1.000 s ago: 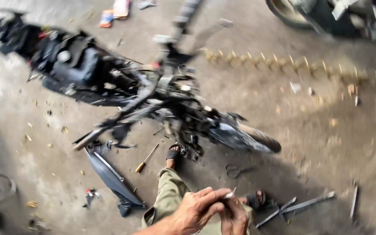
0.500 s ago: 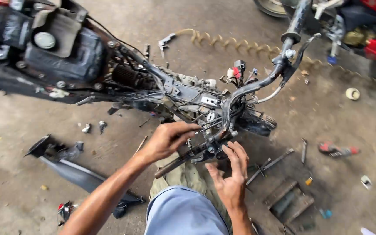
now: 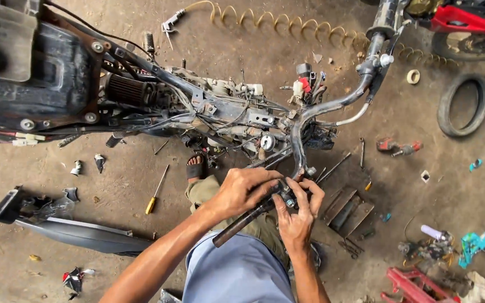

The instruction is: Assembling and organizing wiring and components around the handlebars of a motorcycle

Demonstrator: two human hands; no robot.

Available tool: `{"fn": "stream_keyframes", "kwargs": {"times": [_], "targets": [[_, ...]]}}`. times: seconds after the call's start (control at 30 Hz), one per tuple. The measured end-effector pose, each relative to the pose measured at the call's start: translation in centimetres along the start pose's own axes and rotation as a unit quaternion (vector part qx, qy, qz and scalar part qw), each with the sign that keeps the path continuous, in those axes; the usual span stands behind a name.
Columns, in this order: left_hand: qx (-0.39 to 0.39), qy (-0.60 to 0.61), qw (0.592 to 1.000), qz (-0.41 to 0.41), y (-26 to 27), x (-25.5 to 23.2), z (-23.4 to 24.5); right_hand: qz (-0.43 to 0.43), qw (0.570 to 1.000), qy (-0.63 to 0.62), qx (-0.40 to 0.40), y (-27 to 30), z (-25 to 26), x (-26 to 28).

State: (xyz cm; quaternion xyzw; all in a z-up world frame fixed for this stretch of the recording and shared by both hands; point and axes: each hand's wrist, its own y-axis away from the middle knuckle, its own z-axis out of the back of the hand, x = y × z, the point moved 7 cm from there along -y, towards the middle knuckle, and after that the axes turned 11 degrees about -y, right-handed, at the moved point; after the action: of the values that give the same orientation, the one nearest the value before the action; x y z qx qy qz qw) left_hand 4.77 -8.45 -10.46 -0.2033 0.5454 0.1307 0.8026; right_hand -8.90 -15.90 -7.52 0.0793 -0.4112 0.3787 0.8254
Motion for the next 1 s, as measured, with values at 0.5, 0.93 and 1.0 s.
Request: {"fn": "stream_keyframes", "kwargs": {"times": [0.5,0.93,1.0], "targets": [[-0.003,-0.064,0.989,0.132,4.8,1.8,0.2,0.045,0.994,-0.010,-0.099,1.3,-1.1,-1.9],[0.064,-0.269,0.884,0.376,9.8,4.8,-2.0,0.154,0.971,0.021,-0.179,-0.2,-0.1,-0.8],[0.051,-0.265,0.893,0.359,9.8,4.7,-1.8,0.142,0.970,0.055,-0.190,-0.3,0.7,-0.1]]}}
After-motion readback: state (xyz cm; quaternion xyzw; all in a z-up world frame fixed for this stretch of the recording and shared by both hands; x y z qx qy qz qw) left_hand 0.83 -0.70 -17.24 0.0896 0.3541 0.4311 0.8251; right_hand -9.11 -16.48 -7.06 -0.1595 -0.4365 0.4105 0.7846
